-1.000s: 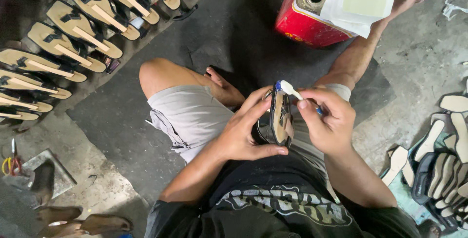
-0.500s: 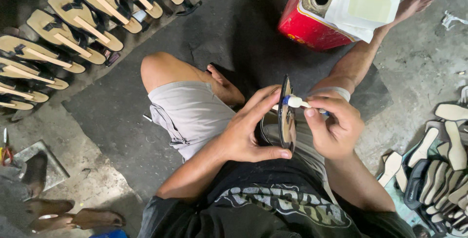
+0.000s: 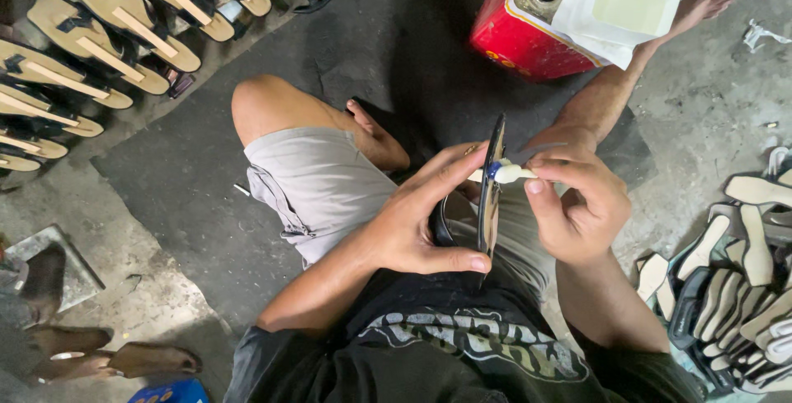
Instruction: The person sits on the floor and applies glue to the edges of wooden sandals using a toothbrush. They repeatedly dip the brush into a container of glue and spread it along the seams of the sandal straps and soles.
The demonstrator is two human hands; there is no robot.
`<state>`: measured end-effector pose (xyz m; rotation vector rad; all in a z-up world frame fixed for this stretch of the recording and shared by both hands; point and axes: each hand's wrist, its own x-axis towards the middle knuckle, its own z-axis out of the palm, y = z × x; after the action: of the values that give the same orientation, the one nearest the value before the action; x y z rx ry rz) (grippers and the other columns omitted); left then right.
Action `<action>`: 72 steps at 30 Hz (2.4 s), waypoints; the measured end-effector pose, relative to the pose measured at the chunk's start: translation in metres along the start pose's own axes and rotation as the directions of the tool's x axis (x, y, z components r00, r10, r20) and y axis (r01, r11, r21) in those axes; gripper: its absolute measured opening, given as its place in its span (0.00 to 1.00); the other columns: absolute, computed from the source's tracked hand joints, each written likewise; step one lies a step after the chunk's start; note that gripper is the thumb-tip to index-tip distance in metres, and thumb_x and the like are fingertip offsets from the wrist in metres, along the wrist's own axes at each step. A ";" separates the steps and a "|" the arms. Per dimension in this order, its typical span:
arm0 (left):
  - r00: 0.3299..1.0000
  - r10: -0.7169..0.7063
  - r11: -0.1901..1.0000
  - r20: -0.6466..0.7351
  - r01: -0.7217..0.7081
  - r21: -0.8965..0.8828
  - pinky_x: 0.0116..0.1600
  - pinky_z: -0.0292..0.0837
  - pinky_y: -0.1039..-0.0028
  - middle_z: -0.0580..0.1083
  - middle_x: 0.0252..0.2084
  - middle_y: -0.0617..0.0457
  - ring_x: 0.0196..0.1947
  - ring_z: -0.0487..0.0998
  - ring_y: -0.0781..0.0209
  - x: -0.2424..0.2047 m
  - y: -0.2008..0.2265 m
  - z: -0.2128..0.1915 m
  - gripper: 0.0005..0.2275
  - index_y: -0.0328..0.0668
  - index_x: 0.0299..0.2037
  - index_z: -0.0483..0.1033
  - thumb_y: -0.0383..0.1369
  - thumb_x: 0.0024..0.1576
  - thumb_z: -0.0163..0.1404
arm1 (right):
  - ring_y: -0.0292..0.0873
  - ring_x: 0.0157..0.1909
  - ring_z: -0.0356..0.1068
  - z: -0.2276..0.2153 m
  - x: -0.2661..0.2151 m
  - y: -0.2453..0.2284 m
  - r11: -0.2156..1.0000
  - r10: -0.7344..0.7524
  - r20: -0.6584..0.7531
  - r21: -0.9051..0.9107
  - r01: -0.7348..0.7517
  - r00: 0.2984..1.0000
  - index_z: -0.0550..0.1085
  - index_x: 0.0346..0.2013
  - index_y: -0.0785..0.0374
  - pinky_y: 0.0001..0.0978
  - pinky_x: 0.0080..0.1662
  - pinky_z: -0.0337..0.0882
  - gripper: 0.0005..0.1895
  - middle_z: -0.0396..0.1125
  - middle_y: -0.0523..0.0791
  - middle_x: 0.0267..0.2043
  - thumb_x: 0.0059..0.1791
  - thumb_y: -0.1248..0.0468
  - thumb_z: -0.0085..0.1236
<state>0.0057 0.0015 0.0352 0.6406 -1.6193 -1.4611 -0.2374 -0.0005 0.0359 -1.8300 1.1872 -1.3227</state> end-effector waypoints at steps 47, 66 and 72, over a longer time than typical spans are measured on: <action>0.992 -0.056 0.963 0.109 0.083 -0.258 0.64 0.66 0.74 0.52 0.77 0.44 0.57 0.66 0.62 -0.003 0.001 -0.019 0.46 0.40 0.80 0.36 0.44 0.61 0.59 | 0.43 0.36 0.75 -0.022 -0.015 -0.013 1.000 -0.023 0.241 0.001 0.023 0.970 0.74 0.42 0.68 0.25 0.37 0.72 0.06 0.72 0.55 0.41 0.51 0.72 0.62; 0.995 -0.104 0.986 0.012 0.104 -0.127 0.72 0.55 0.70 0.52 0.78 0.45 0.72 0.58 0.57 -0.007 -0.008 -0.026 0.55 0.36 0.78 0.40 0.35 0.48 0.72 | 0.42 0.36 0.73 -0.020 -0.012 -0.010 0.994 -0.049 0.305 -0.074 0.075 0.951 0.76 0.41 0.67 0.25 0.35 0.70 0.08 0.72 0.54 0.41 0.48 0.76 0.63; 0.998 -0.014 0.995 -0.054 0.009 -0.097 0.65 0.67 0.74 0.49 0.79 0.47 0.71 0.58 0.60 -0.004 -0.004 -0.026 0.54 0.42 0.79 0.41 0.35 0.49 0.73 | 0.43 0.35 0.74 -0.031 -0.001 -0.004 0.988 -0.094 0.371 -0.077 0.132 0.924 0.76 0.38 0.64 0.28 0.35 0.72 0.07 0.73 0.51 0.38 0.46 0.73 0.64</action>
<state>0.0289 -0.0099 0.0295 0.6301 -1.4961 -1.5076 -0.2652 0.0039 0.0493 -2.1318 0.9728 -0.9333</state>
